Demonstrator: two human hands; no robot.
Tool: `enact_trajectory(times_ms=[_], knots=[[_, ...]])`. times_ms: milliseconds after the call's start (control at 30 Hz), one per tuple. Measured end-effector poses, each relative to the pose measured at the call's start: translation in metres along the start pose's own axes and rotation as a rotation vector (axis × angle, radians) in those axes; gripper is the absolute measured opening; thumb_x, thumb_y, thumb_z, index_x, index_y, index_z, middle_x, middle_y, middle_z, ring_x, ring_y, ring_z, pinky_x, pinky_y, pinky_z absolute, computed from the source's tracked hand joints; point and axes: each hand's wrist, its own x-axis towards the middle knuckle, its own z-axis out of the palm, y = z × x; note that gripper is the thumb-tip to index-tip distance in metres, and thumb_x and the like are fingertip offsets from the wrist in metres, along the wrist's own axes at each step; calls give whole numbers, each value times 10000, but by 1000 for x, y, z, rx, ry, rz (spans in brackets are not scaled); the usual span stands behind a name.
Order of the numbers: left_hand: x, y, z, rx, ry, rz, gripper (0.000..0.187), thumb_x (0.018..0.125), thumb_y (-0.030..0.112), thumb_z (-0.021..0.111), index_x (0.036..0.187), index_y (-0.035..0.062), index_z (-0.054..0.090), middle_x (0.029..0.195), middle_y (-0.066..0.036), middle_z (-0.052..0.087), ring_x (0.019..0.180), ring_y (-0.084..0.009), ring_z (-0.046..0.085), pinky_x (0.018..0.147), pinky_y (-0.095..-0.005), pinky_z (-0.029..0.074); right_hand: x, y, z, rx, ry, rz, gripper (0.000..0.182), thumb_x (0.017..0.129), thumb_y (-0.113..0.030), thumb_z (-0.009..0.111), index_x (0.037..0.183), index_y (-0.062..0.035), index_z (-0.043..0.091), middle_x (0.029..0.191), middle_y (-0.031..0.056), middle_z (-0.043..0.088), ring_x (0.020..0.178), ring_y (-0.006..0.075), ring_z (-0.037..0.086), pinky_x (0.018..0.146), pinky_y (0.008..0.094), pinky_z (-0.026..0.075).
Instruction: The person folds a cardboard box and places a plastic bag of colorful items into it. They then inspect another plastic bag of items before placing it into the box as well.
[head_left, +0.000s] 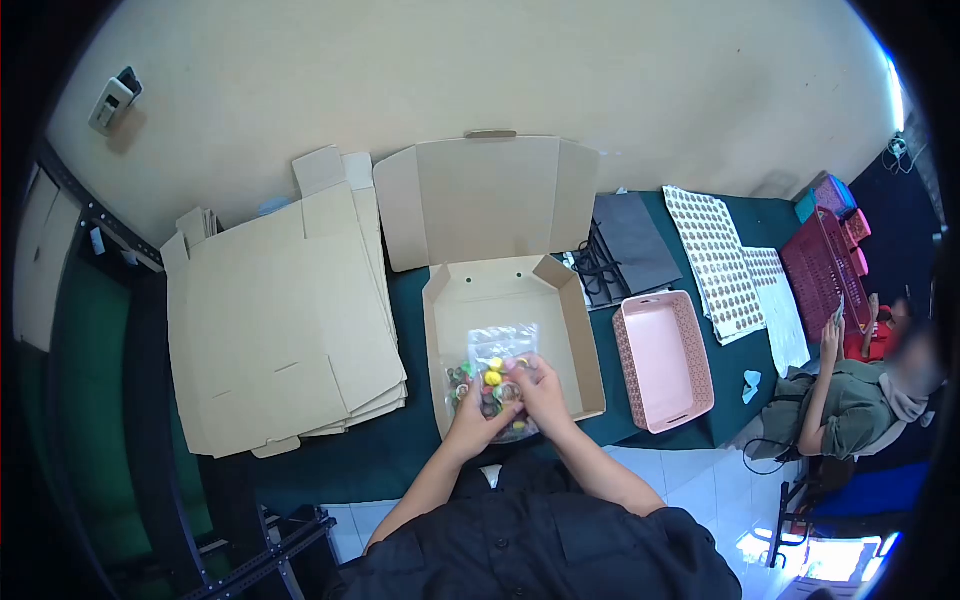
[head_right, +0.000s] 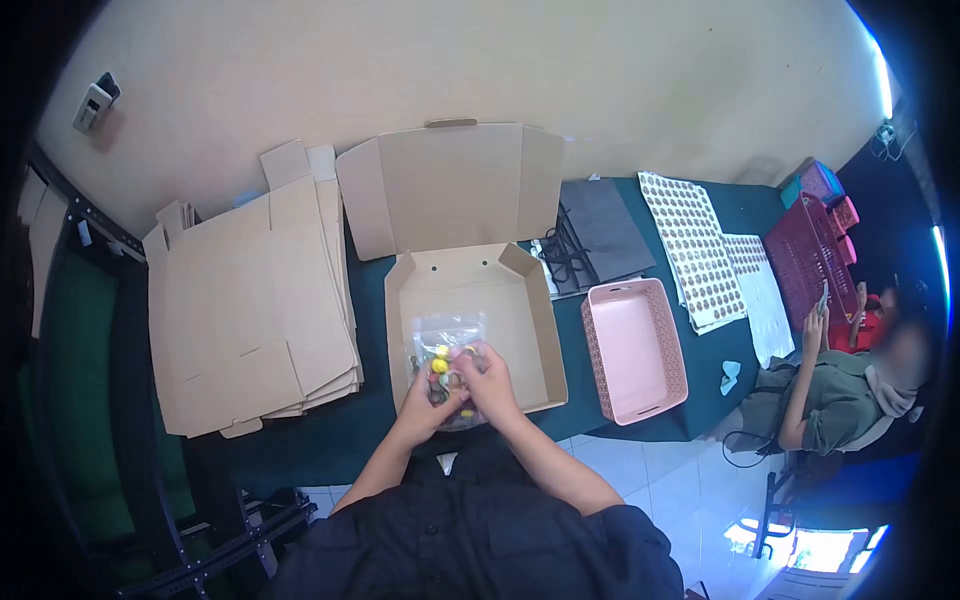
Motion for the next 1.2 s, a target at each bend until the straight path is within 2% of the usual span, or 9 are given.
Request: enact_trajectory(times_ms=[200,267,400,433,767,867,933,1000,1200], knots=[[-1,-1,1,23,-120,-64,585,767,168,664,1230,19,338,1087,-102,510,1001,-167,511,864,-295,414,20,-17,-22,-130,35,-158,213,845,-212,577,872,-8,630,784,39,615,750,99,546,691,227,421],[1,2,0,-81,71,-19,600,765,137,666,1240,19,319,1099,-106,497,1014,-164,503,855,-300,423,12,-22,-20,-79,37,-132,182,823,-181,600,797,-12,661,746,52,617,720,97,539,700,243,419],[6,6,-8,-95,218,62,233,767,83,664,952,12,540,818,-61,583,711,-112,570,570,-220,491,-7,-18,-12,-363,-10,-282,105,743,-101,656,765,0,670,682,73,581,686,124,540,649,236,409],[6,9,-6,-55,258,105,112,768,77,662,791,3,583,735,-58,605,650,-105,576,628,-240,501,-9,-17,-14,-376,1,-289,108,740,-107,662,769,-3,671,673,71,576,676,123,537,639,238,407],[-4,28,-34,7,-77,85,217,847,147,574,1014,11,601,938,-75,639,769,-63,565,542,-153,394,-19,-31,-17,-453,-20,-469,123,791,-122,620,772,-7,660,709,74,592,685,159,540,651,277,419],[-4,35,-33,-124,-122,-43,233,843,116,571,1048,9,541,1050,-118,585,896,-118,554,657,-204,442,-17,-35,-16,-490,19,-541,128,814,-106,586,782,3,646,731,88,592,691,163,543,647,278,426],[-2,37,-27,-275,82,242,261,815,45,577,1039,4,451,1157,-165,484,1049,-226,516,942,-374,381,-14,-39,-16,-234,328,-691,127,824,-95,569,792,14,627,757,110,592,697,178,549,643,276,433],[0,41,-31,-212,90,315,348,783,66,627,1039,41,393,1250,-164,378,1085,-231,481,943,-379,378,-16,-57,-14,-294,463,-722,134,825,-101,566,788,17,617,775,119,590,722,196,561,642,272,440],[-7,64,-7,33,-14,440,736,685,262,743,1258,25,346,1331,-146,287,1221,-254,341,1008,-383,276,-20,-59,12,-571,-1,-1023,372,893,-343,424,997,-36,605,900,112,566,795,254,526,760,337,403]])
